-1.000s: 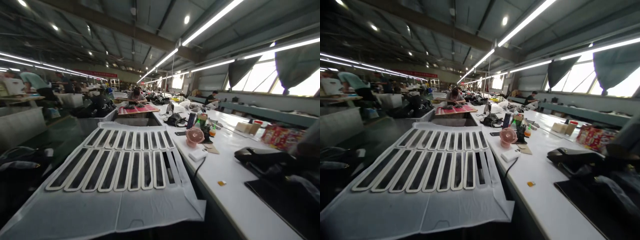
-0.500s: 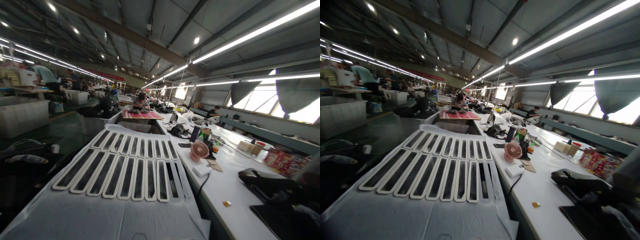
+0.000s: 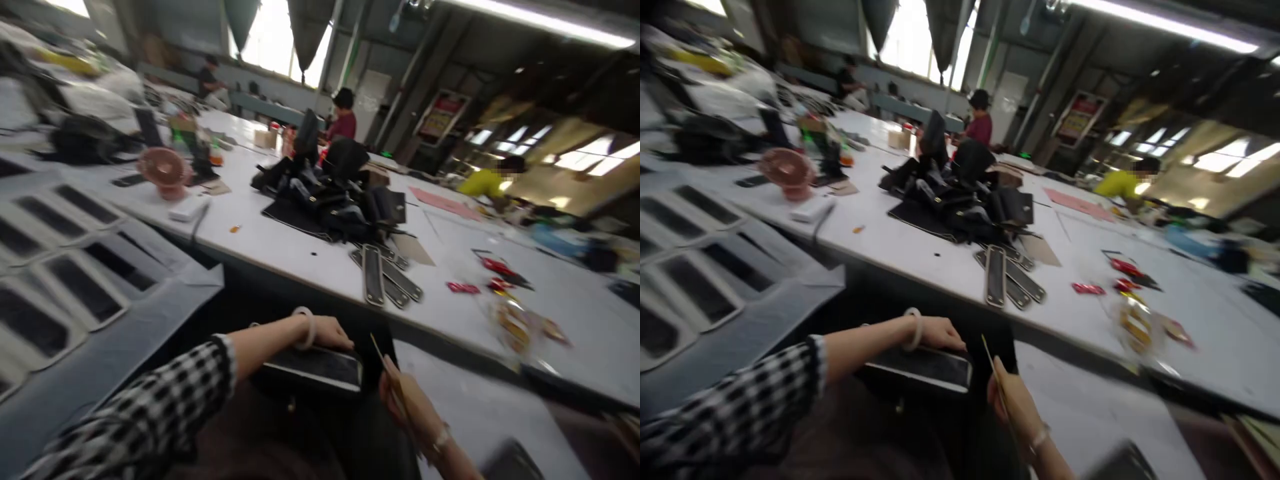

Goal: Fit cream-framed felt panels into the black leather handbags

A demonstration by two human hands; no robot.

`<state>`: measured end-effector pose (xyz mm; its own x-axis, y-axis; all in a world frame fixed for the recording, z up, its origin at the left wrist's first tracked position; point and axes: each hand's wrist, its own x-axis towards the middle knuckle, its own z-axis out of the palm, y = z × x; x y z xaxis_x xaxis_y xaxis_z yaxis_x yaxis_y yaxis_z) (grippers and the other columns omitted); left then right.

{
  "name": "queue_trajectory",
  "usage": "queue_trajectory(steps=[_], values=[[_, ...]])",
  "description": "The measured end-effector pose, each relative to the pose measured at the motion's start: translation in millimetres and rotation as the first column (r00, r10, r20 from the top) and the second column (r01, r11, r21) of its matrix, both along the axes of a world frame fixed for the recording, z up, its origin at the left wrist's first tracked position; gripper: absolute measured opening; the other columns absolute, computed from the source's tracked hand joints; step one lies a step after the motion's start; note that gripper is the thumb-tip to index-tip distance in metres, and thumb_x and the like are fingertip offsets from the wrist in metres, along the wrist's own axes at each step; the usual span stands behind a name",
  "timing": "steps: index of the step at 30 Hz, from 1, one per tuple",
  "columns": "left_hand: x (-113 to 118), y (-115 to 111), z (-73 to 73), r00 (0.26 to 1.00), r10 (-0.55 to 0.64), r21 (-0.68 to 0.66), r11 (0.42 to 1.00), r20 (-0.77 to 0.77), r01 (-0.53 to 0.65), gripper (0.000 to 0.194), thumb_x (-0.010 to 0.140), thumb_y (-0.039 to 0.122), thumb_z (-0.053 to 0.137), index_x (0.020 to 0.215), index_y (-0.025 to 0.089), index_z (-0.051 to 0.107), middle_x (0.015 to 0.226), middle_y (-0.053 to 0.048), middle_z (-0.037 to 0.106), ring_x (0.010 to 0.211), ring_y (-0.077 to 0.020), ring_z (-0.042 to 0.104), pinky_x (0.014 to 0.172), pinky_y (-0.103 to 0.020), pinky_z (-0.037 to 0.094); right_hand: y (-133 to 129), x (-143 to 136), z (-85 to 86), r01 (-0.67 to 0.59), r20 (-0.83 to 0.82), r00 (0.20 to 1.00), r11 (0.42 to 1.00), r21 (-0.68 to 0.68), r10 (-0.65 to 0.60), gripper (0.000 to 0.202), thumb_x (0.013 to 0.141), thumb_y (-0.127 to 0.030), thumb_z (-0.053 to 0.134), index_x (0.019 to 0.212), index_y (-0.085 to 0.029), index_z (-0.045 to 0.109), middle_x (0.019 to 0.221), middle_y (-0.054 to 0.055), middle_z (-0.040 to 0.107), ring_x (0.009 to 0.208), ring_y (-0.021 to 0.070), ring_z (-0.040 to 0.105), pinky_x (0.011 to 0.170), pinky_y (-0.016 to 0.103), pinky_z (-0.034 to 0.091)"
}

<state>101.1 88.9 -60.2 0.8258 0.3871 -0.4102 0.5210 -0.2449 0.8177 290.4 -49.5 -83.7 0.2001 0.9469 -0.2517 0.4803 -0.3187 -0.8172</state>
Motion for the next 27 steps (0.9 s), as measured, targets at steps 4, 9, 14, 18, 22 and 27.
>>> queue_trajectory(steps=[4, 9, 14, 18, 22, 27], values=[[25.4, 14.2, -27.5, 0.998, -0.065, -0.033, 0.997, 0.014, 0.066, 0.024, 0.085, 0.034, 0.06, 0.089, 0.013, 0.072, 0.079, -0.001, 0.069, 0.081, -0.0175, 0.063, 0.075, -0.028, 0.049, -23.4, 16.5, -18.6, 0.207, -0.374, 0.882, 0.948, -0.24, -0.287, 0.076, 0.078, -0.088, 0.021, 0.082, -0.018, 0.052, 0.045, -0.01, 0.028, 0.034, 0.0064, 0.018, 0.035, 0.02, 0.015], [23.3, 17.6, -25.9, 0.999, -0.036, -0.03, 0.999, 0.009, 0.036, 0.028, 0.072, 0.039, 0.063, 0.073, 0.015, 0.076, 0.057, 0.002, 0.062, 0.064, -0.015, 0.057, 0.057, -0.023, 0.04, -9.6, -10.7, -21.7, 0.19, -0.67, 0.666, 0.944, -0.271, -0.327, 0.08, 0.07, -0.087, 0.047, 0.116, -0.022, 0.05, 0.06, -0.008, 0.039, 0.042, 0.0067, 0.028, 0.041, 0.019, 0.023], [29.0, 18.4, -25.6, 0.999, -0.047, -0.016, 0.999, -0.002, 0.047, 0.027, 0.068, 0.038, 0.064, 0.077, 0.017, 0.078, 0.06, 0.002, 0.064, 0.066, -0.0149, 0.057, 0.06, -0.022, 0.041, -4.2, -30.8, -33.0, 0.336, -0.713, 0.58, 0.913, -0.231, -0.394, 0.062, 0.067, -0.057, 0.075, 0.112, -0.022, 0.051, 0.059, -0.011, 0.035, 0.041, 0.0053, 0.027, 0.04, 0.019, 0.022], [30.6, 19.6, -26.4, 0.997, -0.081, -0.007, 0.997, -0.014, 0.081, 0.029, 0.071, 0.039, 0.061, 0.081, 0.018, 0.078, 0.065, 0.002, 0.067, 0.069, -0.0154, 0.058, 0.061, -0.021, 0.041, -5.2, -34.7, -44.1, 0.394, -0.672, 0.609, 0.896, -0.204, -0.421, 0.052, 0.071, -0.055, 0.073, 0.106, -0.02, 0.056, 0.063, -0.007, 0.044, 0.045, 0.0062, 0.035, 0.04, 0.018, 0.025], [30.9, 17.8, -25.1, 0.992, -0.123, 0.009, 0.992, -0.025, 0.123, 0.031, 0.074, 0.04, 0.058, 0.085, 0.018, 0.078, 0.069, 0.001, 0.068, 0.067, -0.0146, 0.057, 0.059, -0.022, 0.039, -7.0, -32.3, -45.4, 0.354, -0.596, 0.726, 0.93, -0.104, -0.343, 0.045, 0.08, -0.057, 0.065, 0.107, -0.02, 0.059, 0.081, 0.0, 0.058, 0.066, 0.0139, 0.054, 0.054, 0.023, 0.041], [32.6, 13.2, -20.7, 0.987, -0.153, 0.085, 0.984, -0.055, 0.157, 0.033, 0.078, 0.04, 0.053, 0.067, 0.017, 0.074, 0.051, 0.002, 0.054, 0.052, -0.013, 0.047, 0.05, -0.024, 0.033, -3.4, -27.1, -35.6, 0.207, -0.384, 0.909, 0.975, 0.076, -0.163, 0.034, 0.087, -0.051, 0.058, 0.099, -0.019, 0.061, 0.092, 0.003, 0.062, 0.09, 0.022, 0.056, 0.081, 0.031, 0.044]])
